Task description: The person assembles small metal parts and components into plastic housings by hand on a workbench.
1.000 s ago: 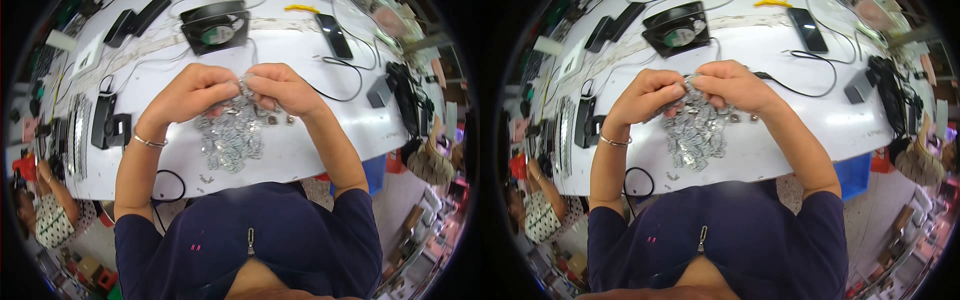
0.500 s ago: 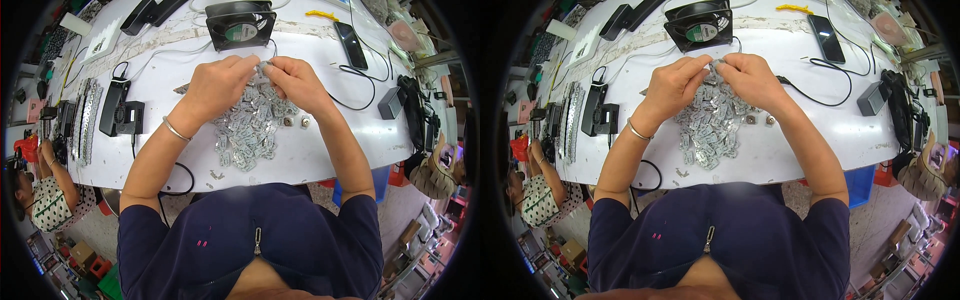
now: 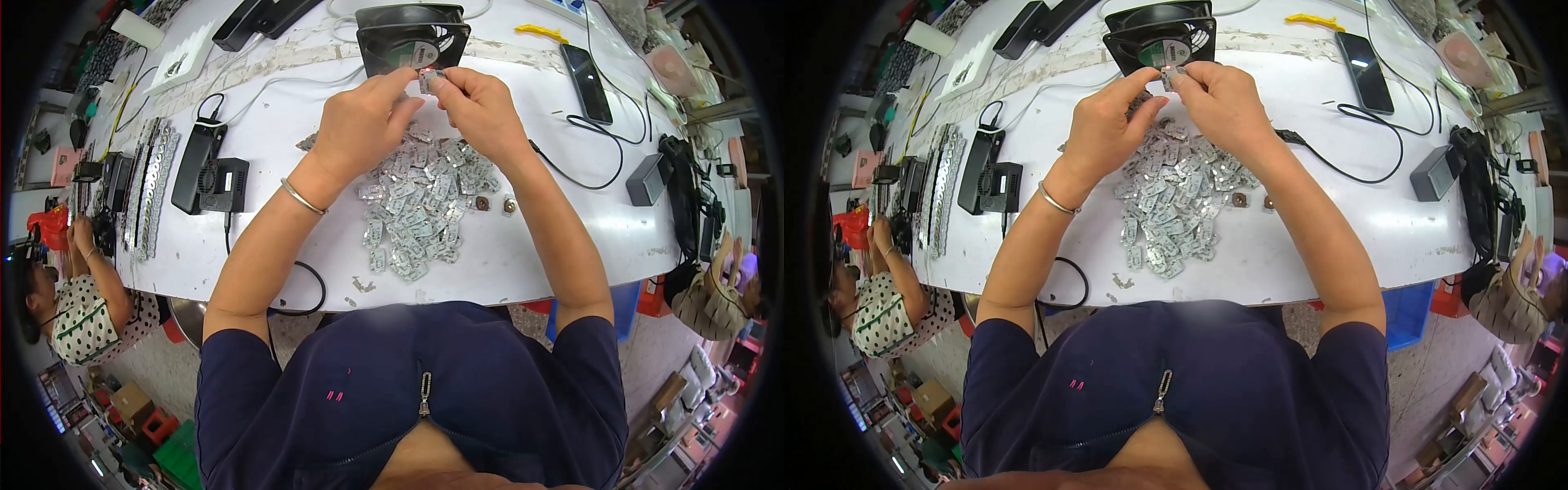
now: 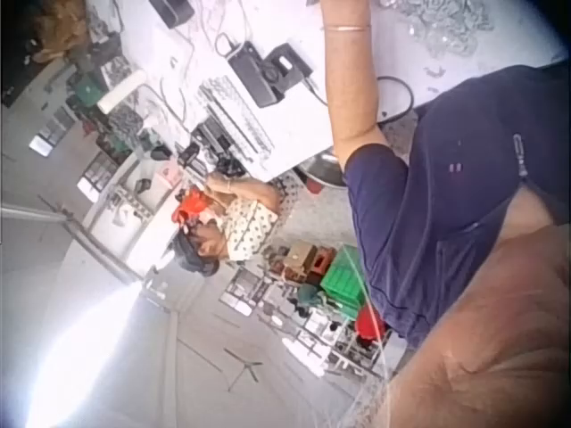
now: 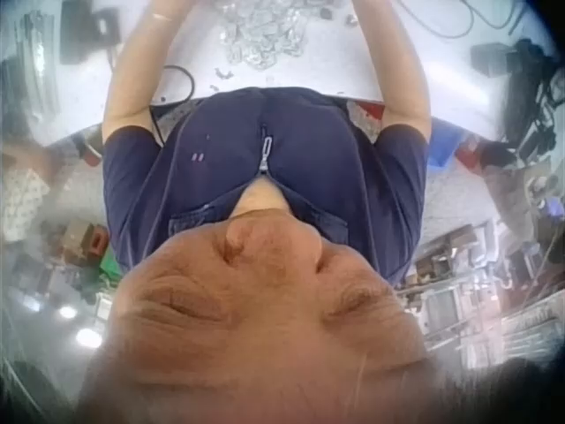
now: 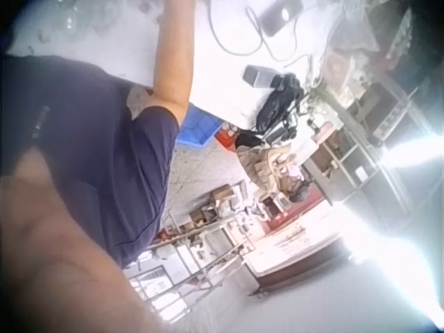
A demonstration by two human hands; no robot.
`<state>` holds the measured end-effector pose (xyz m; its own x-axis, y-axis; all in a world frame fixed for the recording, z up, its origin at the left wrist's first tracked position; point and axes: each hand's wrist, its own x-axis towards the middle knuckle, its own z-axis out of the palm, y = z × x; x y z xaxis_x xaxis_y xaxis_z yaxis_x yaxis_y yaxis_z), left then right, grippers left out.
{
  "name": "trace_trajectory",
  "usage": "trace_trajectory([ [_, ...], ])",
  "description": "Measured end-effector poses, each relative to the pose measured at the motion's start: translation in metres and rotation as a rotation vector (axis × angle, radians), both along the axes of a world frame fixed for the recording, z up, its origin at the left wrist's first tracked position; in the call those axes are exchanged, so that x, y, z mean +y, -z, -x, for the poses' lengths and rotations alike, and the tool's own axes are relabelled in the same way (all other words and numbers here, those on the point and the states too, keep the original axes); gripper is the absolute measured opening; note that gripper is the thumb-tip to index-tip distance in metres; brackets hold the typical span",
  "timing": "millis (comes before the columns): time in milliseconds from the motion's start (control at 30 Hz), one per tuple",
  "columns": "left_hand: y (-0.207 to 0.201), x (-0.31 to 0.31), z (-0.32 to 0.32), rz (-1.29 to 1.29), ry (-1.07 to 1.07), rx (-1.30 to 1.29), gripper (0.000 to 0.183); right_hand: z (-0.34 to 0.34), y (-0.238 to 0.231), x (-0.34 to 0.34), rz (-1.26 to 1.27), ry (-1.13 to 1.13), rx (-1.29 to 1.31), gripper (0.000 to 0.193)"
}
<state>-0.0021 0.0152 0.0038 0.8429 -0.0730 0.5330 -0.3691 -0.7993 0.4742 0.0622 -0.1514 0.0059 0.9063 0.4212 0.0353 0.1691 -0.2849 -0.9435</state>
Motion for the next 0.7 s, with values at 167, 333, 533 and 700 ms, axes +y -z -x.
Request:
trace_trajectory([
  [167,0.007,-0.002,-0.002,-0.032,0.042,-0.130,0.021,0.003,0.001,-0.002,-0.149,-0.037,0.260,0.031],
  [333,-0.001,-0.010,0.010,0.011,0.082,0.009,0.019,0.017,0.003,-0.017,-0.135,-0.035,0.333,0.027],
  [533,-0.004,-0.013,0.016,-0.042,0.268,0.182,0.024,0.048,0.002,-0.051,0.176,-0.137,0.049,0.031],
  [700,-0.018,-0.018,0.019,0.043,0.336,0.340,0.036,0.057,-0.006,-0.050,0.017,-0.025,-0.101,0.027],
])
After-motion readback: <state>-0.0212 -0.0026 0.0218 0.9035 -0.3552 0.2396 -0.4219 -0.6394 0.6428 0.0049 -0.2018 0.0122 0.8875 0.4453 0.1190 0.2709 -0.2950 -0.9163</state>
